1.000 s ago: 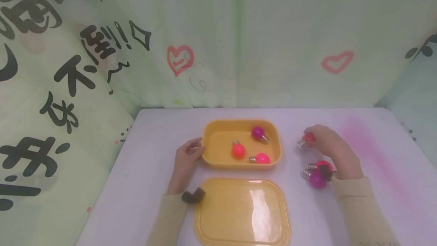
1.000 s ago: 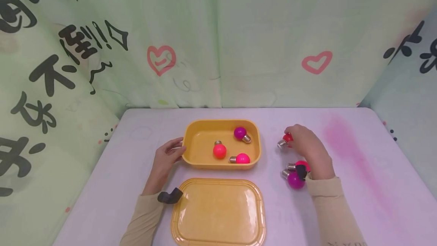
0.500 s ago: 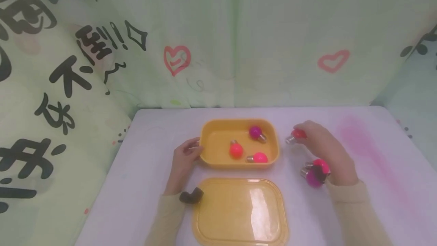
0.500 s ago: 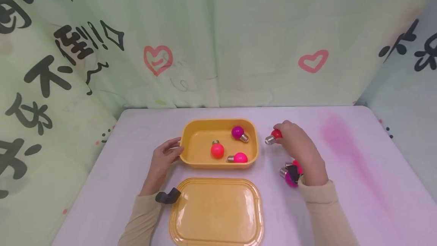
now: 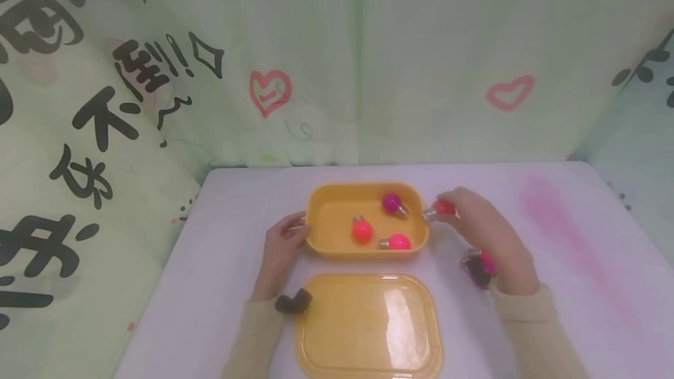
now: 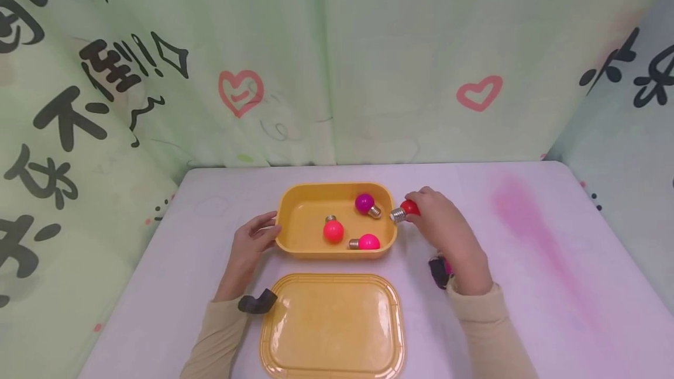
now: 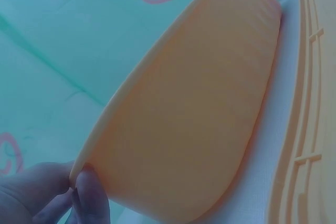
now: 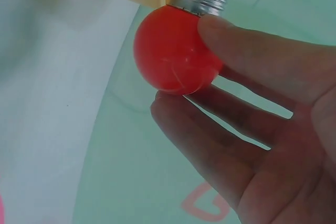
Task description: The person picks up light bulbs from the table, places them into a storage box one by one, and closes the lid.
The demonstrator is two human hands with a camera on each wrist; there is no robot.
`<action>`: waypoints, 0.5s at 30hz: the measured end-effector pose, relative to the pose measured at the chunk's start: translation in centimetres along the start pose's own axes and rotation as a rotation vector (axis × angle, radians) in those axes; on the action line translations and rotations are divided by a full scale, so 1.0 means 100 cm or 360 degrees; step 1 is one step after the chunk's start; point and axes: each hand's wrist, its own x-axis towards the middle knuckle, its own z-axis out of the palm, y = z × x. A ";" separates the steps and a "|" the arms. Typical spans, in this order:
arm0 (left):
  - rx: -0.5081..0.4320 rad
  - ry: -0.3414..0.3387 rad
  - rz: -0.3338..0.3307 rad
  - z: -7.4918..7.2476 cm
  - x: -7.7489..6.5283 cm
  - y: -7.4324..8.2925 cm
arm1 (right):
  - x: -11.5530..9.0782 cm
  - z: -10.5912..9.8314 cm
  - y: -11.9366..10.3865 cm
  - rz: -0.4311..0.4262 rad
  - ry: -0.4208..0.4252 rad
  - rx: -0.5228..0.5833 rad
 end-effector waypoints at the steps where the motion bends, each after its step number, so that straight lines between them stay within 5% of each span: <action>1: 0.0001 0.0000 -0.0001 0.000 0.000 0.000 | 0.000 0.000 -0.001 -0.0010 0.0010 0.0008; 15: -0.0002 -0.0010 0.0024 -0.001 0.002 -0.002 | 0.007 0.011 -0.020 -0.0030 0.0012 0.0084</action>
